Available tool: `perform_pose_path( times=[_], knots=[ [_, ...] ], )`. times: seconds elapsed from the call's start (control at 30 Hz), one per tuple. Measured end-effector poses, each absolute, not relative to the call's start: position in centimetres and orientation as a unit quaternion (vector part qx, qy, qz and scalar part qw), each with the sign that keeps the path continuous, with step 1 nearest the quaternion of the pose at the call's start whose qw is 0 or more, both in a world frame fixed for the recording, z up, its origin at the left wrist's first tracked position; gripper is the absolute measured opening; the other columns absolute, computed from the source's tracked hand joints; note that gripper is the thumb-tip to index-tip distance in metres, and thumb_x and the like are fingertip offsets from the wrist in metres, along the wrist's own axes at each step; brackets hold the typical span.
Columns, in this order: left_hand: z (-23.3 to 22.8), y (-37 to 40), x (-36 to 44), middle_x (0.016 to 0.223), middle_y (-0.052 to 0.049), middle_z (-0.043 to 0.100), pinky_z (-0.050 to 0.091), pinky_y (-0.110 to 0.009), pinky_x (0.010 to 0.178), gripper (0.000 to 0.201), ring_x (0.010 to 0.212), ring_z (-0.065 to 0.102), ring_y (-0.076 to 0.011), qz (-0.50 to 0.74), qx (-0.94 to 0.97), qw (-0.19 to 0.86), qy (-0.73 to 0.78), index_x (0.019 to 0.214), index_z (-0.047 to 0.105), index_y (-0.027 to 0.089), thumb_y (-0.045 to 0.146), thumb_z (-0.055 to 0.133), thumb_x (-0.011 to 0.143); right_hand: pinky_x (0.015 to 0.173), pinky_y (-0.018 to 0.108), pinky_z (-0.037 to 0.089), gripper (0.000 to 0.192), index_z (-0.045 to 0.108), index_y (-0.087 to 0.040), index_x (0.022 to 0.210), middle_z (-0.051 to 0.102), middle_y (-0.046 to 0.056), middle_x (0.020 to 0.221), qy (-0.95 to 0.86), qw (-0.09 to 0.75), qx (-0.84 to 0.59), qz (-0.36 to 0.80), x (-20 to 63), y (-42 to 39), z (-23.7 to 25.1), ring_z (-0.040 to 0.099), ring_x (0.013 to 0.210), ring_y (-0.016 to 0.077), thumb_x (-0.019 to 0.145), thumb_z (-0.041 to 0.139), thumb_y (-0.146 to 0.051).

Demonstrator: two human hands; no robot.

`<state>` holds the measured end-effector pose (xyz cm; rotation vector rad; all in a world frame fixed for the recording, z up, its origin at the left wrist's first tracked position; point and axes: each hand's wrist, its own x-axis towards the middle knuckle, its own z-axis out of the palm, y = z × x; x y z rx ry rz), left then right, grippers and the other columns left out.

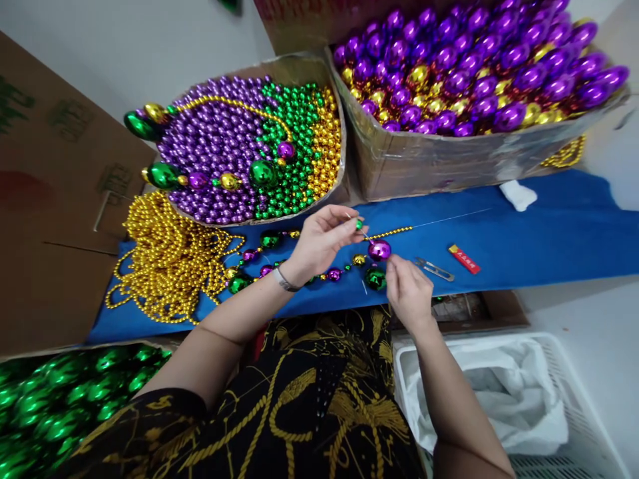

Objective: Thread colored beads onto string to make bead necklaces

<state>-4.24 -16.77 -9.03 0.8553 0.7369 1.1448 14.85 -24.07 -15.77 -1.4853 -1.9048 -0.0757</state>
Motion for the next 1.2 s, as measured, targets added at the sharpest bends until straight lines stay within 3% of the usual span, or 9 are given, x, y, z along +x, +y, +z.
perform_pose_path(
  times=[0.17, 0.3, 0.4, 0.5, 0.7, 0.77, 0.83, 1.0, 1.2],
  knots=[
    [-12.0, -17.2, 0.6, 0.094, -0.007, 0.07, 0.054, -0.031, 0.082, 0.016, 0.084, 0.066, -0.0135, 0.485, 0.522, 0.631, 0.308, 0.09, 0.067, 0.015, 0.025, 0.073, 0.079, 0.061, 0.027, 0.046, 0.027, 0.061, -0.016, 0.095, 0.066, 0.007, 0.071, -0.698, 0.362, -0.617, 0.029, 17.2, -22.9, -19.7, 0.062, 0.063, 0.0187, 0.097, 0.039, -0.033],
    [-14.4, -17.3, 2.0, 0.101, -0.009, 0.069, 0.055, -0.027, 0.076, 0.013, 0.085, 0.066, -0.0134, 0.46, 0.626, 0.535, 0.332, 0.094, 0.068, 0.015, 0.023, 0.065, 0.086, 0.058, 0.028, 0.046, 0.032, 0.061, -0.017, 0.099, 0.067, 0.007, 0.074, -0.664, 0.359, -0.639, 0.148, 16.1, -23.5, -21.9, 0.061, 0.063, 0.0193, 0.097, 0.036, -0.038],
    [-15.3, -17.3, 1.2, 0.101, -0.008, 0.07, 0.054, -0.027, 0.077, 0.014, 0.087, 0.066, -0.0137, 0.445, 0.673, 0.474, 0.354, 0.097, 0.068, 0.015, 0.026, 0.064, 0.088, 0.064, 0.029, 0.05, 0.034, 0.062, -0.019, 0.097, 0.067, 0.008, 0.079, -0.647, 0.363, -0.634, 0.218, 14.3, -24.0, -22.3, 0.063, 0.069, 0.0199, 0.097, 0.036, -0.041],
    [-16.0, -17.3, 0.4, 0.098, -0.007, 0.07, 0.053, -0.029, 0.084, 0.013, 0.092, 0.066, -0.0147, 0.431, 0.705, 0.435, 0.358, 0.097, 0.067, 0.016, 0.025, 0.062, 0.089, 0.079, 0.035, 0.053, 0.034, 0.065, -0.018, 0.096, 0.067, 0.012, 0.096, -0.643, 0.374, -0.636, 0.208, 13.6, -24.0, -22.3, 0.065, 0.089, 0.0234, 0.095, 0.04, -0.041],
    [-18.2, -17.2, 0.4, 0.096, -0.006, 0.07, 0.051, -0.031, 0.087, 0.011, 0.093, 0.065, -0.016, 0.381, 0.763, 0.395, 0.341, 0.095, 0.066, 0.016, 0.023, 0.059, 0.091, 0.071, 0.035, 0.055, 0.042, 0.056, -0.02, 0.13, 0.065, 0.011, 0.112, -0.619, 0.376, -0.66, 0.201, 16.4, -24.6, -21.0, 0.059, 0.063, 0.0145, 0.091, 0.051, -0.035],
    [-18.8, -17.3, 0.5, 0.098, -0.006, 0.07, 0.051, -0.031, 0.086, 0.013, 0.093, 0.065, -0.0161, 0.35, 0.78, 0.392, 0.341, 0.097, 0.066, 0.016, 0.024, 0.059, 0.091, 0.071, 0.034, 0.055, 0.043, 0.054, -0.021, 0.133, 0.065, 0.01, 0.112, -0.617, 0.395, -0.65, 0.204, 17.0, -24.7, -20.1, 0.06, 0.065, 0.014, 0.093, 0.049, -0.034],
    [-19.4, -17.5, 0.4, 0.1, -0.006, 0.07, 0.051, -0.03, 0.086, 0.013, 0.093, 0.065, -0.0163, 0.32, 0.792, 0.391, 0.344, 0.099, 0.066, 0.017, 0.022, 0.059, 0.09, 0.074, 0.033, 0.055, 0.038, 0.059, -0.022, 0.129, 0.066, 0.009, 0.11, -0.621, 0.408, -0.641, 0.194, 16.7, -24.6, -19.2, 0.063, 0.074, 0.0154, 0.094, 0.05, -0.036],
    [-19.7, -17.8, 0.0, 0.098, -0.007, 0.07, 0.051, -0.029, 0.084, 0.011, 0.09, 0.065, -0.0163, 0.286, 0.806, 0.374, 0.358, 0.094, 0.066, 0.015, 0.019, 0.057, 0.089, 0.081, 0.033, 0.053, 0.023, 0.069, -0.021, 0.091, 0.07, 0.007, 0.093, -0.646, 0.425, -0.617, 0.146, 15.5, -23.3, -17.6, 0.065, 0.087, 0.0182, 0.095, 0.053, -0.037],
    [-19.0, -17.8, 0.3, 0.099, -0.006, 0.071, 0.051, -0.028, 0.087, 0.015, 0.094, 0.066, -0.0151, 0.28, 0.805, 0.368, 0.373, 0.096, 0.067, 0.016, 0.024, 0.054, 0.094, 0.074, 0.032, 0.054, 0.023, 0.067, -0.019, 0.094, 0.07, 0.009, 0.1, -0.619, 0.473, -0.61, 0.141, 16.3, -22.8, -17.5, 0.065, 0.089, 0.0185, 0.094, 0.054, -0.038]
  ],
)
